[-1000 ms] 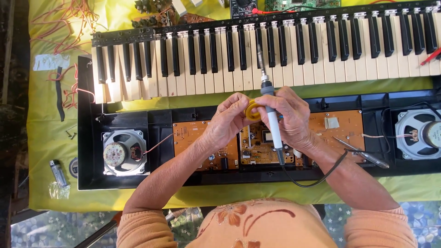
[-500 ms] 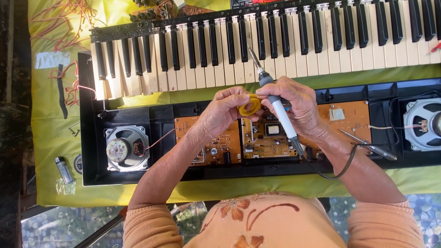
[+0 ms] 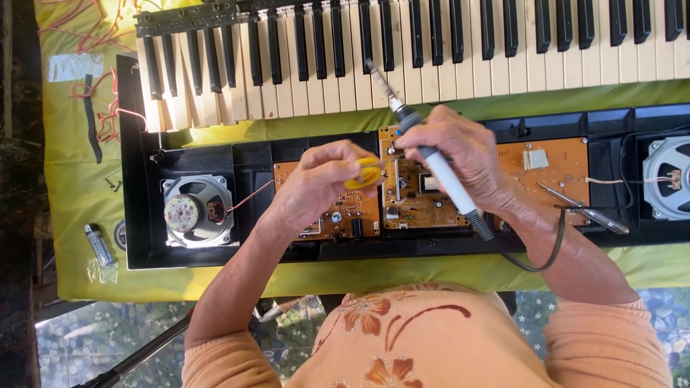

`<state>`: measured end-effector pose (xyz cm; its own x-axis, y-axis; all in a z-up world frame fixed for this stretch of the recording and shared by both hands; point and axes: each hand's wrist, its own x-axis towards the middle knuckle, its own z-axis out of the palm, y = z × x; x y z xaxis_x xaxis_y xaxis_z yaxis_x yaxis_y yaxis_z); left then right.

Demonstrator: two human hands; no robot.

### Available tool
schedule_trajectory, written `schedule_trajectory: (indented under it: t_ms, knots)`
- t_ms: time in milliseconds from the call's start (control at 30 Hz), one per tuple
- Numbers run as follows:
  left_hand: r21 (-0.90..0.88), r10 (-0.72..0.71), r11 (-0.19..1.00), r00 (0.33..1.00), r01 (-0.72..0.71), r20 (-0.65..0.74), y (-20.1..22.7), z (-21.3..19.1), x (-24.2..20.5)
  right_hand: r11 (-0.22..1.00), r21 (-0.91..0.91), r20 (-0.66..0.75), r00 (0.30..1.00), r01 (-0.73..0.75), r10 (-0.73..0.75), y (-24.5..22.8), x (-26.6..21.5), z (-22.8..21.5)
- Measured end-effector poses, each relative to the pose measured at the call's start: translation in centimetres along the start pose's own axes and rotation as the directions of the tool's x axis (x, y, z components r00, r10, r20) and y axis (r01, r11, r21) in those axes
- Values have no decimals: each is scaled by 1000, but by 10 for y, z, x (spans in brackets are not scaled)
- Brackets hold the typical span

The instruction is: The person solders components on a circuit board inside an electronic keyboard using a soldering iron and solder wire. They work on various points on the board, occasionally adjusting the solder wire and repositioning the iron.

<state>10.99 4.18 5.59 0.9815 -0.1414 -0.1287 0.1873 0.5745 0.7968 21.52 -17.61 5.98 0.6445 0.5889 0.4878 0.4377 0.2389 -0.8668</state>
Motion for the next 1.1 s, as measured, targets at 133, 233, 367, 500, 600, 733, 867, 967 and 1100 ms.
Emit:
schedule_trajectory:
  t_ms: [133,233,367,500,600,733,867,967,1100]
  knots:
    - [-21,38,999,998,-39,-59,4,-13,-38,1000,-4,76,997,-17,17,-5,-6,12]
    - [11,144,989,975,-144,-168,7,-26,-71,981,-185,155,988,54,-25,-7,-7,13]
    - [632,395,752,896,-188,-204,-4,-47,-104,998,6,136,989,-62,60,-19,-8,20]
    - [770,504,608,843,-193,-186,-29,-46,-113,999,-26,251,967,-35,41,-29,-12,26]
    - [828,538,522,832,-204,-134,-22,-25,-107,991,26,264,957,-129,117,-28,-15,32]
    - [926,629,340,772,-166,-92,-15,-12,-99,983,-26,208,961,-183,185,-13,-27,33]
    - [945,634,298,768,-135,-90,-24,-18,-93,979,7,154,968,-204,200,-5,-29,32]
    - [946,633,300,768,-126,-98,-27,-19,-90,983,-76,176,969,-165,176,-2,-29,30]
    - [931,642,340,757,-136,-124,-31,-21,-85,979,-42,180,963,-197,202,1,-30,29]
